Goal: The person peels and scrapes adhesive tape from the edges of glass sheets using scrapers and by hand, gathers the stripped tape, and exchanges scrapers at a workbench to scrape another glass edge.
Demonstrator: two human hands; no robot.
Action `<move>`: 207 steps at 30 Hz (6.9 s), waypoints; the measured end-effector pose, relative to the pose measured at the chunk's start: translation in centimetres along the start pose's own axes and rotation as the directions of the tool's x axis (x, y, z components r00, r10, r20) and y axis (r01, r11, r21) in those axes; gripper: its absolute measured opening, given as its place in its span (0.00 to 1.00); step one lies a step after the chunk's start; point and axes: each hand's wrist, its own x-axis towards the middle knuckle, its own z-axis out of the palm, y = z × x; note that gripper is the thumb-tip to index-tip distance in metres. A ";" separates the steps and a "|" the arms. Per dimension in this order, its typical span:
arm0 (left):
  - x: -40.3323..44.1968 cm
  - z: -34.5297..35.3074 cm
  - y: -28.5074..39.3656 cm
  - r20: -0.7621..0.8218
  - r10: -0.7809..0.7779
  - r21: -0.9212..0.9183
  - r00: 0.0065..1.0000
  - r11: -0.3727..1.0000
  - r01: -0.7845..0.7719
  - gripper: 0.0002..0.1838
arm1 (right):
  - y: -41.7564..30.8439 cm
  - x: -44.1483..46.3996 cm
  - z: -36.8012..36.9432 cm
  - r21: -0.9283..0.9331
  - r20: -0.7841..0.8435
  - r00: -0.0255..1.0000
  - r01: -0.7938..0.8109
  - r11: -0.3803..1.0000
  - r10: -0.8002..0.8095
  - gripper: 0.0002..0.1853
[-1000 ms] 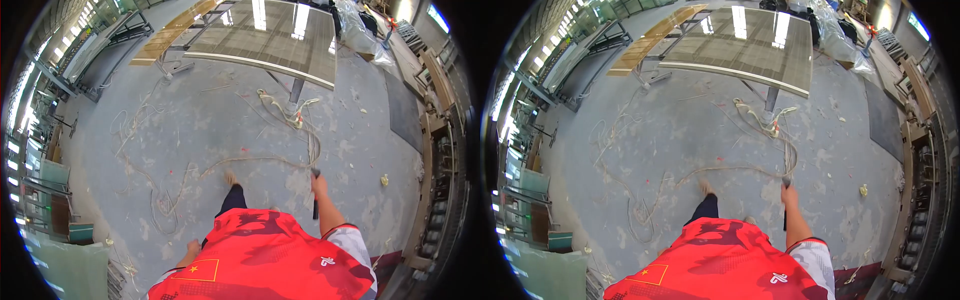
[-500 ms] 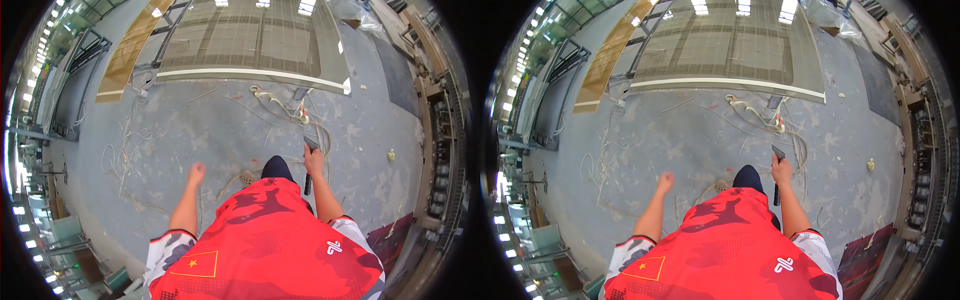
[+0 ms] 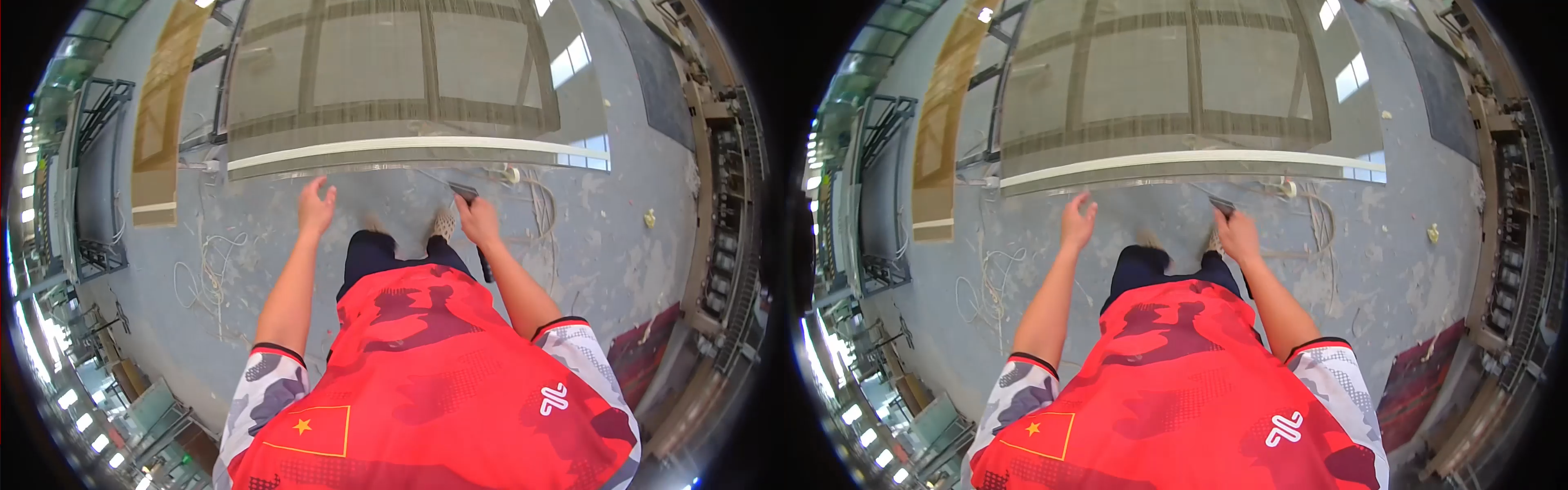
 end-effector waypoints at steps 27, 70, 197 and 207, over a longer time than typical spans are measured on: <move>24.9 12.4 0.0 -0.193 -0.026 0.358 0.981 0.929 0.095 0.41 | -10.4 10.9 11.8 -0.108 -0.122 0.825 -0.564 0.819 0.552 0.15; 24.0 14.2 -0.7 -0.173 -0.019 0.386 0.985 0.918 0.086 0.42 | -3.9 11.2 10.9 0.713 -0.229 0.764 -0.290 0.638 0.603 0.16; 8.3 9.7 38.0 0.996 0.087 -0.071 -0.033 0.937 0.342 0.21 | 13.3 -23.4 13.5 0.647 -0.293 -0.120 -0.756 0.104 0.949 0.20; 3.6 4.4 44.0 0.965 0.257 -0.214 -0.044 0.877 0.430 0.24 | 13.4 -22.7 13.6 0.686 -0.312 -0.174 -0.722 0.094 0.934 0.20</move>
